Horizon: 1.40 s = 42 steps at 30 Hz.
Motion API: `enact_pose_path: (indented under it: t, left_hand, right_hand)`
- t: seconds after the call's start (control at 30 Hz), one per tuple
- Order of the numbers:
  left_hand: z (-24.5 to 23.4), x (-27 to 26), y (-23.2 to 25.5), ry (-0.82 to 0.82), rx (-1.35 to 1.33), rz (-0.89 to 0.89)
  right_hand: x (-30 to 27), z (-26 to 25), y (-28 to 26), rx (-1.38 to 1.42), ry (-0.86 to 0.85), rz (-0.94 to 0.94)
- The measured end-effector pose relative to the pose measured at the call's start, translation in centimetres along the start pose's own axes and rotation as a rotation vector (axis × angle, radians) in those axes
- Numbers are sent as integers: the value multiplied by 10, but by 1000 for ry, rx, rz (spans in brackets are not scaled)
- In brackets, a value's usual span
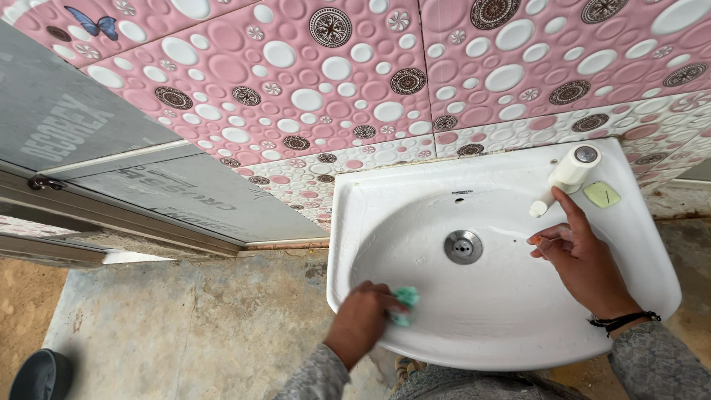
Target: The person scrubs the interior of a white wall-mounted sink using a green sponge and a bar of soap. They repeatedly rub the basin and rim, then rinse the sponge under running water from the faucet before continuing to scrub.
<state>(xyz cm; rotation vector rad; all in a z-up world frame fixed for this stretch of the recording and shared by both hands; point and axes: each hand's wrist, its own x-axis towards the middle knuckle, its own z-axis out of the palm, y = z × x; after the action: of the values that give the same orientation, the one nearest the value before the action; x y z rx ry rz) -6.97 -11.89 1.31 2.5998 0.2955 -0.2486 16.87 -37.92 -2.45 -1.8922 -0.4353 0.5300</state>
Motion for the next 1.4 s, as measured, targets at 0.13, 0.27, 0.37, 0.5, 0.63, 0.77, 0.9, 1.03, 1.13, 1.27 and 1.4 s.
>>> enact_pose_path:
  t: [0.13, 0.27, 0.37, 0.5, 0.63, 0.77, 0.9, 1.03, 1.13, 1.27, 1.4]
  left_hand:
    - [-12, 2, 3, -141, 116, -3]
    - [7, 7, 43, -186, -24, 234]
    - [6, 9, 47, -219, -22, 259]
    - [-21, 4, 5, -261, 260, -12]
    - [-23, 14, 1, -256, 397, 17]
    - [25, 33, 68, -233, 154, 294]
    - [41, 49, 94, -227, 78, 382]
    - [4, 50, 50, -536, 230, 50]
    - [-23, 43, 29, -498, 231, -1]
    - [-3, 58, 68, -492, 79, 83]
    - [45, 83, 119, -320, -141, 337]
  right_hand:
    - [1, -4, 0, -16, 13, -16]
    - [0, -1, -4, -39, 25, 22]
    - [0, -3, -5, -56, 32, 10]
    - [-1, -4, -5, -36, 27, 9]
    - [-1, -3, -5, -23, 35, -8]
    - [-1, -4, -6, -48, 33, 6]
    - [-3, -5, -7, -48, 36, -4]
    - [-3, -4, -7, -47, 35, -15]
    - [-3, -4, -7, -31, 34, -5]
    - [-3, -6, -6, 12, 32, -24]
    - [-2, -3, -6, 9, 29, -6]
